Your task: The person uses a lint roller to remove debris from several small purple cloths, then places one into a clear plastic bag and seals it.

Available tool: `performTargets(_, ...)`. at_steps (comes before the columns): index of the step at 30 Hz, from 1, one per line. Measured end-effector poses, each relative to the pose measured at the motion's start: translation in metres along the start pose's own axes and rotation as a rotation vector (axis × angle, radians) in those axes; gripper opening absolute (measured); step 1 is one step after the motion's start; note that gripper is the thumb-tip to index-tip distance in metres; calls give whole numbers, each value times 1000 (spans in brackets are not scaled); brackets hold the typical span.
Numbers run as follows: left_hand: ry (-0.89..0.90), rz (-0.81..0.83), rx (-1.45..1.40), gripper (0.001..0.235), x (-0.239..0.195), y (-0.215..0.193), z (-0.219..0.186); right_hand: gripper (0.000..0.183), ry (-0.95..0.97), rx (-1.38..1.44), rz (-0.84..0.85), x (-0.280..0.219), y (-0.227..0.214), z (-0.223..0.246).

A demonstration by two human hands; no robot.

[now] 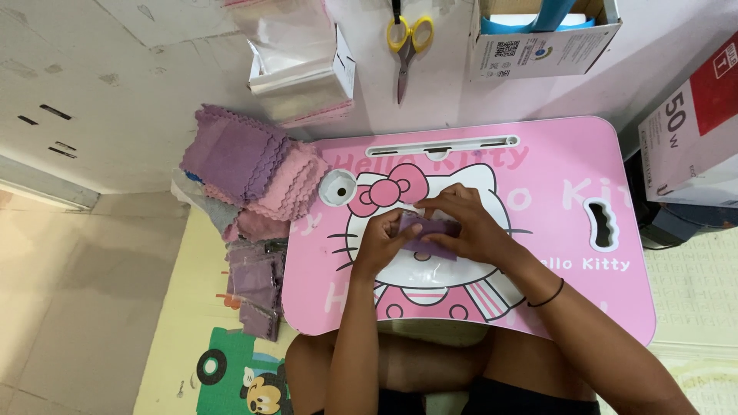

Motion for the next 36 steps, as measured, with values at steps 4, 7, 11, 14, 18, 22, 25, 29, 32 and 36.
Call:
performTargets(4,11,-20,-19,24,-2,4,-13,58,-10,-28,-4,-1,4,-5)
performTargets(7,22,-21,-37,27,-3,7,-18,58,-47,-17,-49,-5,9,-11)
performTargets(11,26,-53,-81,28,-3,12,-36,55,-110,-63,-72,-4,8,-9)
performTargets(14,31,-78,-100,29,-3,7,-27,61,-108,-93,-91,-3,6,-7)
performTargets(18,26,-87,-135,29,-3,11,-29,62,-102,-88,-78,-5,9,-10)
performTargets(22,45,-103,-171,28,-1,10,-21,57,-110,-57,-71,-3,9,-8)
performTargets(25,58,-136,-172,22,-1,11,-27,67,-102,-94,-76,1,1,3)
performTargets(29,62,-163,-157,23,-1,9,-24,66,-129,-135,-77,-1,4,-2)
performTargets(32,59,-145,-157,31,0,13,-35,58,-138,-155,-111,-4,8,-11)
performTargets(36,79,-160,-76,40,-5,13,-40,54,-119,-171,-168,-6,7,-20)
Point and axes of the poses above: each hand's wrist, its own x-axis towards the middle knuckle, its own y-axis out of the palm, z = x × y, the point moved 2 cm from there along x, towards the middle knuckle
